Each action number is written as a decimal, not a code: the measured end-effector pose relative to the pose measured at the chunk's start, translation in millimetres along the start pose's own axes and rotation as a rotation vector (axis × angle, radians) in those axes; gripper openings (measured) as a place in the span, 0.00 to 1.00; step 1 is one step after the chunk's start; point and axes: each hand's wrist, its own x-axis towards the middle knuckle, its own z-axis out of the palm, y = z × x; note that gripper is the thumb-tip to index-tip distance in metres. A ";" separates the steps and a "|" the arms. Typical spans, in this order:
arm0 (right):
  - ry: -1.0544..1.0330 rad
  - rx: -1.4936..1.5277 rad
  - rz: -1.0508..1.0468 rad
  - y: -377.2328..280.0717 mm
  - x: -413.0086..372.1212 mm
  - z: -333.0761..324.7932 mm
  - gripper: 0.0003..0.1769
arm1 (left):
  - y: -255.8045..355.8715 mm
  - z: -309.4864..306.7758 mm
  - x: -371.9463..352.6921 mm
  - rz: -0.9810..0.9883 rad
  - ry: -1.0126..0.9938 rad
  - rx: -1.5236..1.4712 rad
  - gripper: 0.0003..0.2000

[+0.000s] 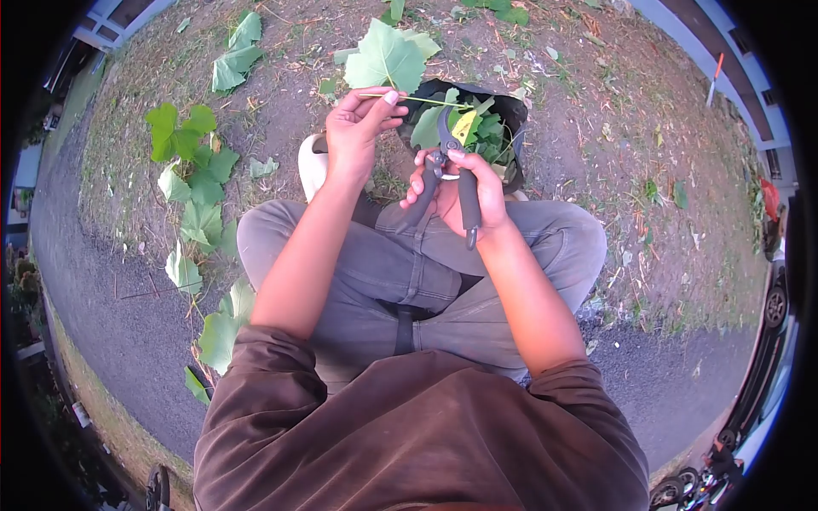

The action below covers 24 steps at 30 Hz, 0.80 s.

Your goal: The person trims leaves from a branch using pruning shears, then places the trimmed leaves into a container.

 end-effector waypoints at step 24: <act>0.230 -0.142 -0.037 1.5 4.4 -3.7 0.22 | -0.2 3.3 -1.1 0.054 0.033 0.202 0.10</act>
